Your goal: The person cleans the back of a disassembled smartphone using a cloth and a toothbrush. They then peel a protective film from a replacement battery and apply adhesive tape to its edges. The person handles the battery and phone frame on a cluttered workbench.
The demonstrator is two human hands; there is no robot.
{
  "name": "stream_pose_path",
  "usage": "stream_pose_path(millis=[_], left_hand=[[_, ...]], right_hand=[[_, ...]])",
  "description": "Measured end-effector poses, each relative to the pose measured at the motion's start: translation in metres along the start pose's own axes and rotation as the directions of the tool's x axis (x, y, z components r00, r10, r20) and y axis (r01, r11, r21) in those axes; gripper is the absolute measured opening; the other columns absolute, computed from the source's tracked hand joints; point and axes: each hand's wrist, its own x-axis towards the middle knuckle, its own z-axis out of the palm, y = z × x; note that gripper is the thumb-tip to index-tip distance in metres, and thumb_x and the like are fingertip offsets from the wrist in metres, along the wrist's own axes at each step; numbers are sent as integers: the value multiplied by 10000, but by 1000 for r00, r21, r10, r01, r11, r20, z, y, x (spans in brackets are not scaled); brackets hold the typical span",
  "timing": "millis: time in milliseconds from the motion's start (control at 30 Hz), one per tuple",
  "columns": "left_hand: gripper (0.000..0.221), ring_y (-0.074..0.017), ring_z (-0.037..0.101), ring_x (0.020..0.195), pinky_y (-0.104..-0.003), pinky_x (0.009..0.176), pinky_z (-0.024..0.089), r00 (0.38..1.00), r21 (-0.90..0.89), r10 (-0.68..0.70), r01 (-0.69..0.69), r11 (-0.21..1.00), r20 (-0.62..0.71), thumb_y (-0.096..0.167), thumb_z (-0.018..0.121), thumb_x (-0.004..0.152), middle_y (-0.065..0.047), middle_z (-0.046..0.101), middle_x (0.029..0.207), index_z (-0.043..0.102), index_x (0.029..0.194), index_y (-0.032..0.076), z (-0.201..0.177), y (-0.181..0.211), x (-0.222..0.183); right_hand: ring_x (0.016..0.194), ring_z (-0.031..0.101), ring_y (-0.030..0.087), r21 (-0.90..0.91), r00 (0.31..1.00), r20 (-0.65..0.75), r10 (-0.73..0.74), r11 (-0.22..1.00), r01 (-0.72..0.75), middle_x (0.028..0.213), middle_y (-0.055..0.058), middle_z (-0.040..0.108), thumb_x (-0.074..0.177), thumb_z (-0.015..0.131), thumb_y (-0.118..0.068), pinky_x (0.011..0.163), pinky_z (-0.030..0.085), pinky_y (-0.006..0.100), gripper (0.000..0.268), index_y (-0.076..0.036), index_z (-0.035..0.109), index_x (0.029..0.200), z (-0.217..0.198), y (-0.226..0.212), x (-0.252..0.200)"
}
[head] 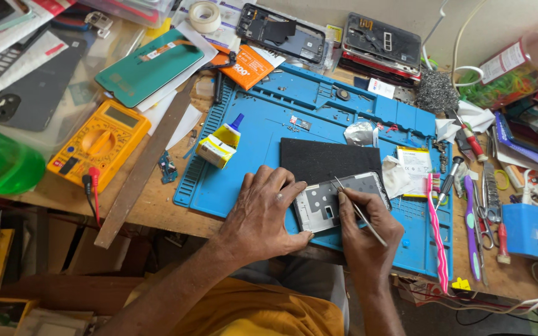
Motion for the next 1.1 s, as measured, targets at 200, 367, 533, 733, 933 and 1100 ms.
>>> stream_pose_path(millis=[200, 367, 533, 733, 933, 1100], left_hand=[[805, -278, 492, 1089, -453, 944, 395, 999, 18, -25, 24, 1000, 42, 435, 851, 610, -108, 549, 1124, 654, 1255, -6, 1, 1, 2], [806, -284, 490, 1093, -459, 941, 392, 999, 8, -26, 26, 1000, 39, 443, 874, 606, -114, 549, 1134, 654, 1244, 2, 0, 2, 0], [794, -290, 495, 1110, -452, 928, 399, 999, 20, -17, 16, 1000, 32, 433, 867, 608, -121, 555, 1151, 654, 1242, 5, -3, 4, 2], [785, -291, 506, 1099, -456, 923, 401, 1000, 27, 1, -2, 1000, 12, 433, 848, 625, -130, 566, 1144, 650, 1243, -8, -5, 7, 3], [740, -339, 546, 1113, -477, 956, 407, 998, 102, 34, -28, 994, -61, 381, 861, 615, -159, 604, 1198, 673, 1231, 17, 10, -2, -1], [870, -356, 600, 1137, -503, 992, 444, 960, 387, 273, -231, 893, -56, 536, 838, 597, -181, 621, 1233, 670, 1319, 81, 60, -63, 5]], right_hand=[[819, 760, 122, 35, 999, 27, -28, 999, 27, 937, 105, 789, 940, 727, -63, 663, 607, 250, 126, -19, 741, 1057, 1, 4, -2], [761, 752, 117, -24, 1000, -1, 23, 999, -23, 916, 106, 789, 933, 735, -73, 596, 593, 247, 122, -24, 750, 1044, -3, 11, 2], [785, 749, 108, -13, 998, -43, 46, 999, -47, 928, 97, 794, 943, 737, -74, 642, 594, 245, 136, -27, 755, 1069, -8, 12, 8], [796, 726, 117, 1, 995, -89, 49, 999, -49, 945, 98, 790, 949, 742, -68, 671, 571, 256, 161, -13, 755, 1100, -14, 18, 11], [693, 662, 111, 130, 974, -71, 213, 970, -203, 827, 127, 738, 995, 714, -211, 617, 532, 292, 209, -18, 782, 1034, -68, 73, 21], [643, 655, 307, -494, 918, 39, 394, 806, -325, 756, 151, 716, 877, 752, -537, 615, 516, 442, 425, -120, 805, 943, -109, 84, 29]])
